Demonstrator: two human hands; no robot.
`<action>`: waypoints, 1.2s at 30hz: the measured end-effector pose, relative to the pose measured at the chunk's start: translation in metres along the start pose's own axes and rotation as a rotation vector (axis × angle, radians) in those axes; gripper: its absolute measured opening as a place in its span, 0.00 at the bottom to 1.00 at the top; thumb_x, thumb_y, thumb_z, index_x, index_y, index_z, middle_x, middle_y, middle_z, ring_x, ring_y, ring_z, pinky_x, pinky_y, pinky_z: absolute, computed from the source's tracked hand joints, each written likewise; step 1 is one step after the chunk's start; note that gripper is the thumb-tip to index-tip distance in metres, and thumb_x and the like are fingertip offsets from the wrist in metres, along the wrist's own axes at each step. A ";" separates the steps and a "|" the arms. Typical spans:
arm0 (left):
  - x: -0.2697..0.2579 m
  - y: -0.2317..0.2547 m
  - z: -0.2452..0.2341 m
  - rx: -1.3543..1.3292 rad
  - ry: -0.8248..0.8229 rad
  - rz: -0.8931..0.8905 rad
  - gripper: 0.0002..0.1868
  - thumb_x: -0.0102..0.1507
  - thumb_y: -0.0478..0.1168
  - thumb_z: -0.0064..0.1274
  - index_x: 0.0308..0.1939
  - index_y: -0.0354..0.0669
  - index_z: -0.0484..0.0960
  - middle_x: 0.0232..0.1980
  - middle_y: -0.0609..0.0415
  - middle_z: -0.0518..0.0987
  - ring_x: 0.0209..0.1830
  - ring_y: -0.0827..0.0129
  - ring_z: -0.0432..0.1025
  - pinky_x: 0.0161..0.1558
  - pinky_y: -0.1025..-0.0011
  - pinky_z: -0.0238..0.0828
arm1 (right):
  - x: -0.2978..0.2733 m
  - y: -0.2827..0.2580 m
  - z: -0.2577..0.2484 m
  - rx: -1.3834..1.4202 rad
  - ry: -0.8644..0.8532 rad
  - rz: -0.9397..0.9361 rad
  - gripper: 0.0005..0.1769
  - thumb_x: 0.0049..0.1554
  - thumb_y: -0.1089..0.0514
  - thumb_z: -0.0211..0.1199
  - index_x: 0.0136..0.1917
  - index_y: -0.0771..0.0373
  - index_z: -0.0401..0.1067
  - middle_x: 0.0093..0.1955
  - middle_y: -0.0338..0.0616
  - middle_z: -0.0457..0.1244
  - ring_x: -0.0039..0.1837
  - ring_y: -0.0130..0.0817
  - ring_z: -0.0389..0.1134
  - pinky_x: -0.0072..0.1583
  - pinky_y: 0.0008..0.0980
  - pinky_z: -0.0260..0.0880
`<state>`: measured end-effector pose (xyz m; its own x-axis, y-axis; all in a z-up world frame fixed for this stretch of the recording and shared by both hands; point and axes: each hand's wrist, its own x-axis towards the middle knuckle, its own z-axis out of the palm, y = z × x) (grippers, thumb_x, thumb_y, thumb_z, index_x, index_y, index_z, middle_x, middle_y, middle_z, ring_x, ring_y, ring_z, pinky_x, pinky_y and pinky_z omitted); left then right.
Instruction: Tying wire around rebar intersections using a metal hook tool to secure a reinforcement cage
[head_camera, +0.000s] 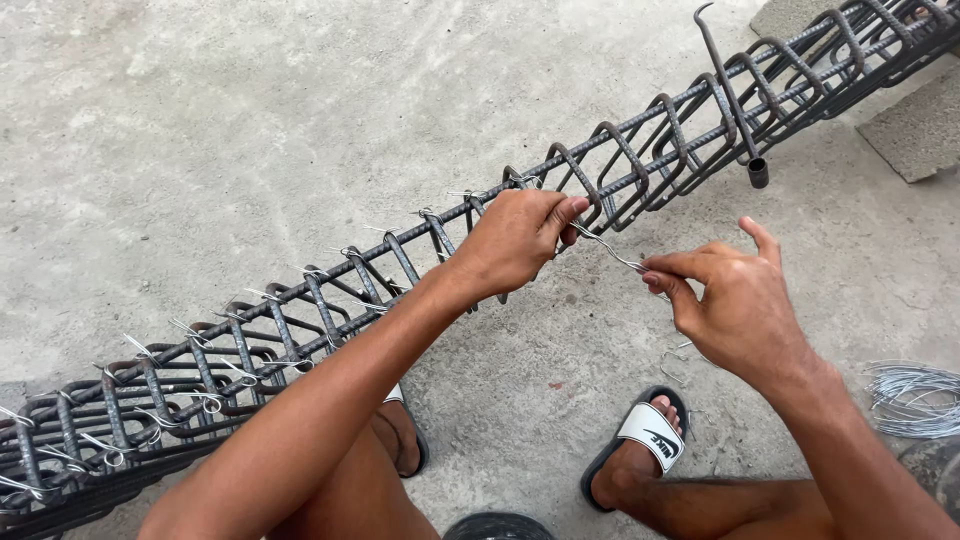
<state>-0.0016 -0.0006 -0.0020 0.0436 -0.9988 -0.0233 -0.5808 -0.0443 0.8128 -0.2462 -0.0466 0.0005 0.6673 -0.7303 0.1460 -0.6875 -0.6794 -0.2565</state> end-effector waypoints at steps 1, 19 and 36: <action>-0.001 0.000 0.001 -0.001 0.000 -0.002 0.27 0.71 0.53 0.39 0.26 0.43 0.83 0.16 0.59 0.73 0.11 0.76 0.61 0.19 0.74 0.63 | 0.000 -0.002 0.000 0.000 -0.002 -0.001 0.07 0.51 0.58 0.71 0.46 0.51 0.84 0.30 0.37 0.73 0.37 0.27 0.72 0.80 0.57 0.48; -0.009 -0.021 0.022 -0.203 -0.193 -0.165 0.24 0.74 0.43 0.36 0.33 0.37 0.85 0.24 0.48 0.80 0.21 0.67 0.74 0.31 0.73 0.74 | -0.012 -0.003 0.029 0.012 -0.345 0.099 0.08 0.59 0.48 0.64 0.49 0.41 0.84 0.40 0.28 0.76 0.52 0.27 0.77 0.81 0.62 0.38; 0.037 -0.050 -0.033 0.356 0.206 -0.259 0.13 0.70 0.43 0.48 0.35 0.44 0.84 0.24 0.59 0.80 0.21 0.69 0.72 0.57 0.52 0.71 | 0.020 0.008 0.002 0.176 -0.338 0.355 0.10 0.58 0.57 0.67 0.51 0.61 0.82 0.48 0.46 0.75 0.39 0.36 0.75 0.44 0.31 0.78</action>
<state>0.0556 -0.0352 -0.0240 0.3626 -0.9304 -0.0533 -0.7704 -0.3314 0.5447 -0.2378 -0.0665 -0.0010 0.4770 -0.8303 -0.2882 -0.8491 -0.3507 -0.3950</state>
